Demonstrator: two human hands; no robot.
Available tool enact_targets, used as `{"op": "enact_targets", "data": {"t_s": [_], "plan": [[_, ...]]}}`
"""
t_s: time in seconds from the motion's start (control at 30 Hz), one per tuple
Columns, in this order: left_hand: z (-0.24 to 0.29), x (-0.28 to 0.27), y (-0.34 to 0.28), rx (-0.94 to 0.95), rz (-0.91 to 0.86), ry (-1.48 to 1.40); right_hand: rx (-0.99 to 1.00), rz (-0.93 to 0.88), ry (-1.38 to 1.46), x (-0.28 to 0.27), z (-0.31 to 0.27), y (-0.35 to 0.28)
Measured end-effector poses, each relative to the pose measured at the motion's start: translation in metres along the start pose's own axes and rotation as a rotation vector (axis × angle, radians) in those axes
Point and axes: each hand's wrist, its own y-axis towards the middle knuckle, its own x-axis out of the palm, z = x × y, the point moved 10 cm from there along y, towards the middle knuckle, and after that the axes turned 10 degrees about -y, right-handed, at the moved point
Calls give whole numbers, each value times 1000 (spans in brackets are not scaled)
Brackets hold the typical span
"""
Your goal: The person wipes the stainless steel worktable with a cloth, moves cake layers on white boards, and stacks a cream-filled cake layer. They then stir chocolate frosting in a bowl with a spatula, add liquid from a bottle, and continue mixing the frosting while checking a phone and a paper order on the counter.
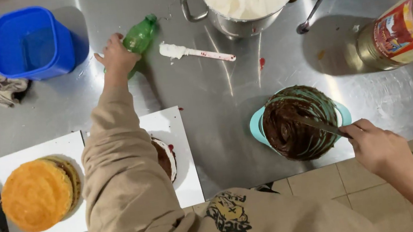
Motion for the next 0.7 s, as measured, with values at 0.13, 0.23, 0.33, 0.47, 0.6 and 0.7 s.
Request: {"op": "enact_targets", "data": {"t_s": [0.13,0.23,0.33,0.47,0.6,0.7], "plan": [[8,13,3,101,-67,232,25,-18,20,-3,-4,-2],[16,12,24,39,-116,224,38,3,7,-6,-5,-1],[18,-5,17,-14,-117,50,16,1,9,-8,-10,-9],[54,-57,18,26,-83,-149,30,39,27,-9,-6,-4],[85,-96,-4,130,-47,-267,36,-15,22,-5,-8,0],[127,-123,-42,225,-94,-303,51,-14,32,-10,-6,-3]]}}
